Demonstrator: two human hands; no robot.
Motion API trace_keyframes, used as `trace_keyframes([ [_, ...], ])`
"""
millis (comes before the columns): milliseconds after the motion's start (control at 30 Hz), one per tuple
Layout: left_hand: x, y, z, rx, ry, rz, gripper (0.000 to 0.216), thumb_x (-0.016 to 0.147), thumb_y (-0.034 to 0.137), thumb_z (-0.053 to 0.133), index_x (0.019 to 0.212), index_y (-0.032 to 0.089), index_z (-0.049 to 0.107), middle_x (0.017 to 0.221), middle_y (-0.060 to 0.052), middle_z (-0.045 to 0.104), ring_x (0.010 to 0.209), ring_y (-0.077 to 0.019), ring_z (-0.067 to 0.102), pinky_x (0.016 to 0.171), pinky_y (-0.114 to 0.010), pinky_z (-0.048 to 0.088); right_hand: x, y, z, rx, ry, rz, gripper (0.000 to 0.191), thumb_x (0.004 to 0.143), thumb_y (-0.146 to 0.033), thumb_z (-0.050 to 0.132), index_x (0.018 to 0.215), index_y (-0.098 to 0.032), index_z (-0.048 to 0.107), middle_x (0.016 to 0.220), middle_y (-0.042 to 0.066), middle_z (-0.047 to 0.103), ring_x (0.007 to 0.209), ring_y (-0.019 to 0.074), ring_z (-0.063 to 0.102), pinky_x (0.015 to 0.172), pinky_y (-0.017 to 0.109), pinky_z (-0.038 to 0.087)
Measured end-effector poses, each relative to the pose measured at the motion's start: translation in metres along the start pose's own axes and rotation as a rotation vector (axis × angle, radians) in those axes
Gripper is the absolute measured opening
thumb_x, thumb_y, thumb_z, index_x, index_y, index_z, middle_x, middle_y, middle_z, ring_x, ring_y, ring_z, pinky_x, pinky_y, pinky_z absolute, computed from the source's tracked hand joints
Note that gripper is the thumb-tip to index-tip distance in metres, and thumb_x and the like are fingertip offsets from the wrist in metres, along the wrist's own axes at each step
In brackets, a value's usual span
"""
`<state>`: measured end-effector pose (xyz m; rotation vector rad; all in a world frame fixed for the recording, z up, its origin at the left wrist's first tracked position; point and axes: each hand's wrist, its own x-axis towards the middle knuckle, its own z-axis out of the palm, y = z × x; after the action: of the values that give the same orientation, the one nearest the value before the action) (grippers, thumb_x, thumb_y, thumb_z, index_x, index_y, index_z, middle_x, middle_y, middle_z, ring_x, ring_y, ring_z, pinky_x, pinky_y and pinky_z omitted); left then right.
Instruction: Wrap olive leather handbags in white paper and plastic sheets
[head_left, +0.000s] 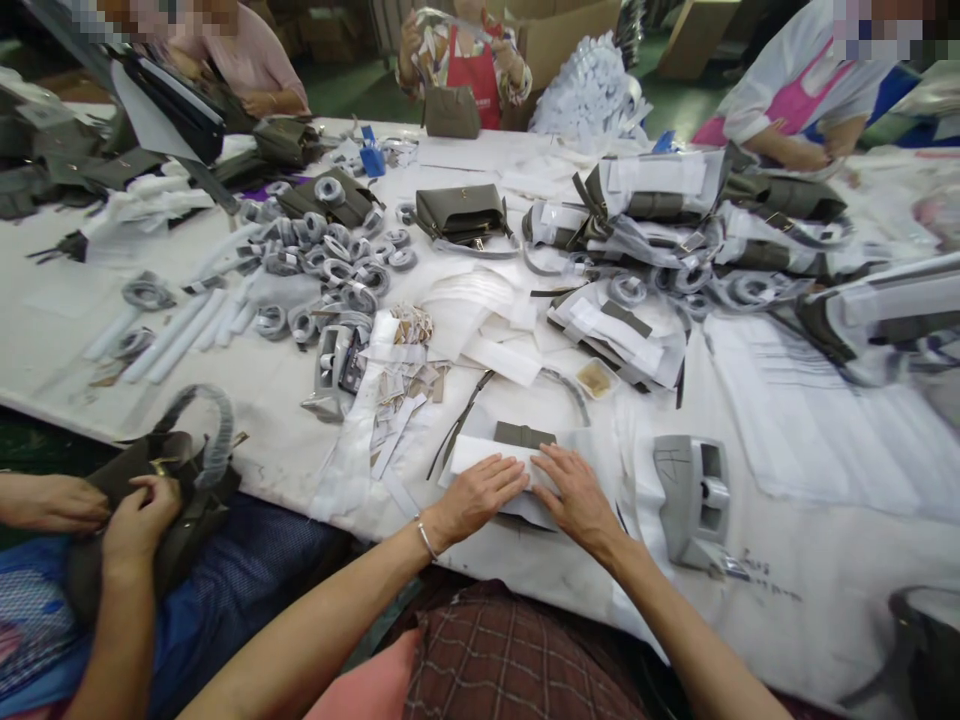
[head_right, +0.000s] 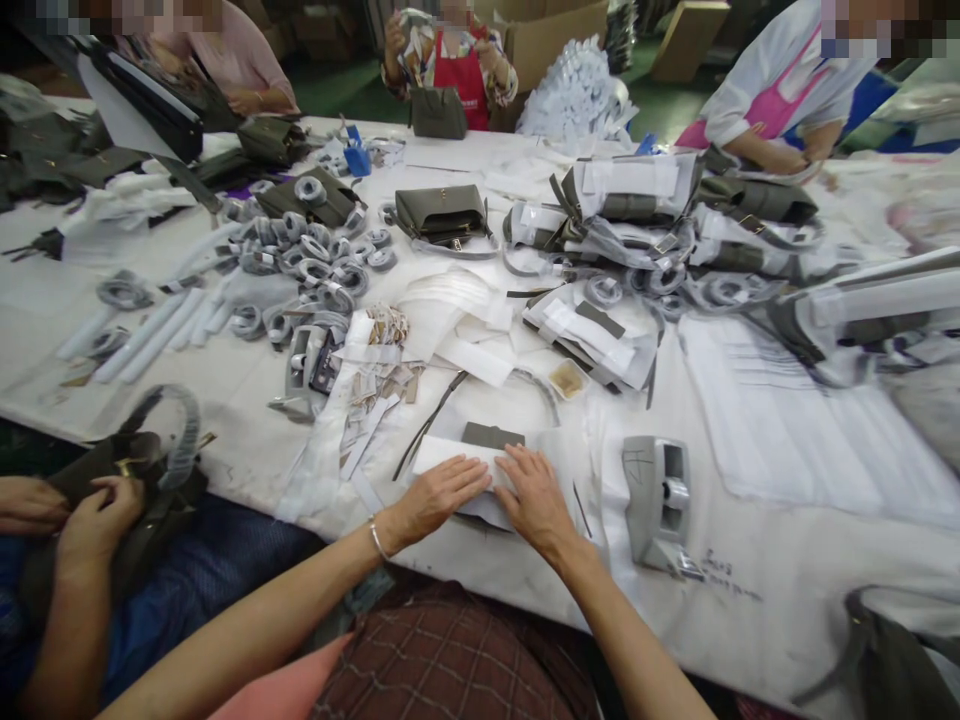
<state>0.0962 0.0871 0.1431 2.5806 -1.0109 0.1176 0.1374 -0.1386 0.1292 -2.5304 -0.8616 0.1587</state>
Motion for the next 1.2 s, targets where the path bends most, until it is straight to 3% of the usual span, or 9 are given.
trace_keyframes([
  [233,-0.004,-0.005,0.012,-0.056,0.028,0.076,0.032,0.100,0.016,0.042,0.129,0.016,0.054,0.132,-0.009,0.060,0.131,-0.0175,0.049,0.113,-0.039,0.042,-0.005,-0.009,0.000,-0.129,-0.002,0.025,0.038,0.092,-0.034,0.051,0.128,-0.025,0.057,0.143,0.010,0.050,0.132,0.0309,0.043,0.114,0.057,0.021],
  [400,-0.006,-0.001,0.024,-0.123,-0.024,-0.033,0.025,0.096,0.013,0.048,0.119,0.016,0.060,0.129,-0.009,0.062,0.124,-0.0184,0.055,0.111,-0.038,0.043,-0.013,-0.007,0.023,-0.186,-0.018,0.009,0.041,0.094,-0.033,0.051,0.135,-0.025,0.053,0.142,0.009,0.052,0.131,0.0314,0.045,0.113,0.058,0.022],
  [533,-0.002,-0.002,0.020,-0.245,-0.097,-0.125,0.033,0.088,0.005,0.050,0.117,0.015,0.061,0.126,-0.009,0.064,0.121,-0.0169,0.057,0.107,-0.033,0.044,-0.015,-0.005,0.029,-0.205,-0.017,-0.031,0.044,0.095,-0.030,0.050,0.139,-0.024,0.049,0.147,0.008,0.048,0.136,0.0311,0.040,0.115,0.059,0.020],
  [667,0.005,-0.004,0.003,-0.342,-0.177,-0.139,0.046,0.085,0.029,0.066,0.128,0.016,0.053,0.130,-0.011,0.060,0.122,-0.0227,0.055,0.105,-0.037,0.045,-0.019,-0.008,0.024,-0.171,-0.057,-0.098,0.048,0.096,-0.031,0.048,0.142,-0.019,0.043,0.149,0.008,0.044,0.141,0.0278,0.034,0.117,0.055,0.019],
  [733,0.007,-0.004,-0.004,-0.369,-0.211,-0.088,0.064,0.079,0.037,0.073,0.134,0.016,0.046,0.136,-0.013,0.055,0.125,-0.0255,0.052,0.106,-0.039,0.043,-0.021,-0.011,0.022,-0.151,-0.093,-0.122,0.060,0.092,-0.041,0.055,0.144,-0.015,0.040,0.150,0.012,0.042,0.141,0.0288,0.032,0.118,0.053,0.021],
  [800,0.007,-0.002,-0.005,-0.340,-0.236,-0.060,0.076,0.075,0.033,0.077,0.138,0.014,0.040,0.141,-0.015,0.050,0.128,-0.0273,0.049,0.108,-0.039,0.041,-0.024,-0.015,0.021,-0.138,-0.122,-0.123,0.081,0.082,-0.049,0.067,0.146,-0.010,0.036,0.151,0.017,0.040,0.142,0.0310,0.032,0.118,0.051,0.023],
  [900,0.005,0.003,0.002,-0.240,-0.251,-0.081,0.083,0.072,0.022,0.076,0.141,0.012,0.032,0.145,-0.017,0.044,0.132,-0.0286,0.044,0.109,-0.040,0.039,-0.024,-0.019,0.024,-0.131,-0.141,-0.086,0.097,0.070,-0.046,0.079,0.147,-0.008,0.033,0.151,0.019,0.038,0.141,0.0325,0.033,0.117,0.051,0.026],
  [1067,0.007,0.007,0.015,-0.018,-0.225,-0.211,0.049,0.087,0.005,0.047,0.135,0.010,0.039,0.134,-0.016,0.054,0.117,-0.0252,0.055,0.096,-0.040,0.046,-0.013,-0.019,0.034,-0.146,-0.130,-0.008,0.081,0.069,-0.023,0.079,0.140,-0.010,0.042,0.144,0.020,0.048,0.134,0.0326,0.044,0.113,0.051,0.034],
  [1200,0.011,0.002,0.020,0.061,-0.208,-0.187,0.037,0.093,0.006,0.039,0.129,0.009,0.047,0.124,-0.014,0.060,0.108,-0.0239,0.059,0.092,-0.039,0.047,0.000,-0.014,0.036,-0.154,-0.135,-0.019,0.062,0.073,-0.012,0.073,0.131,-0.013,0.052,0.133,0.018,0.058,0.123,0.0311,0.055,0.106,0.047,0.044],
])
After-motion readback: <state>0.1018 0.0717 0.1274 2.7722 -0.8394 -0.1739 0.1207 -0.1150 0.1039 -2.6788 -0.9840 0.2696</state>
